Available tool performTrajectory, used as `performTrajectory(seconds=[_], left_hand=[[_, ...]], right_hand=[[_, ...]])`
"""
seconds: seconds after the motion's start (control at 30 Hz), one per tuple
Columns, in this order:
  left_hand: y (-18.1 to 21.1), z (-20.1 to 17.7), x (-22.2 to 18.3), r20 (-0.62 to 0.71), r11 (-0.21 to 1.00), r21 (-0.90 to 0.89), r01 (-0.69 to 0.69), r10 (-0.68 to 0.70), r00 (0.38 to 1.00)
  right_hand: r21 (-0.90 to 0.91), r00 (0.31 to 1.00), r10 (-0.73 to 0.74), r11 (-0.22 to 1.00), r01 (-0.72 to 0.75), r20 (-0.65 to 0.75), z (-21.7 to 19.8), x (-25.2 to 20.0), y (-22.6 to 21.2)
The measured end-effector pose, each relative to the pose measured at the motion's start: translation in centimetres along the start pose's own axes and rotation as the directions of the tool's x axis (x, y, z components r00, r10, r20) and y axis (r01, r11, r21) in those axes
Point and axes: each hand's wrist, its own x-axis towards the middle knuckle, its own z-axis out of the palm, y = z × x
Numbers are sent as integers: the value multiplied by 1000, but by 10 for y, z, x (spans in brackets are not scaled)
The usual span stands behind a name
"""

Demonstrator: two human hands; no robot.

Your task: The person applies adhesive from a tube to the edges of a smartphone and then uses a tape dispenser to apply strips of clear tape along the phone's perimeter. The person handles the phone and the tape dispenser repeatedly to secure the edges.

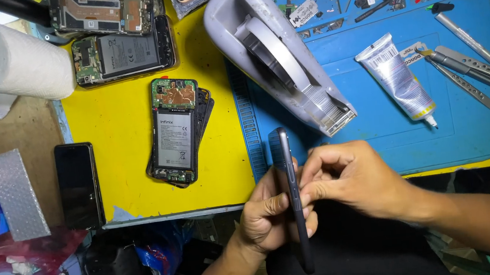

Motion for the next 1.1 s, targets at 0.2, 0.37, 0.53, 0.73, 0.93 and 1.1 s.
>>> performTrajectory(seconds=[0.2,0.37,0.53,0.73,0.93,1.1], left_hand=[[-9,-24,-5,56,985,-170,24,-14,998],[-8,-17,-8,76,988,-154,13,-1,997],[-9,2,-2,-64,977,74,-202,207,976],[-11,23,11,-210,746,345,-569,653,728],[-16,51,24,-240,709,525,-471,654,718],[-12,44,16,58,750,405,-523,550,833]], right_hand=[[-372,929,-363,875,311,-77,6,4,3],[-252,946,-322,913,321,42,0,2,2],[-237,985,-151,963,128,-84,4,0,-5],[100,945,-328,940,326,9,7,-26,36],[101,926,-272,946,307,-260,36,-20,45],[121,874,-339,908,400,-348,18,-36,37]])
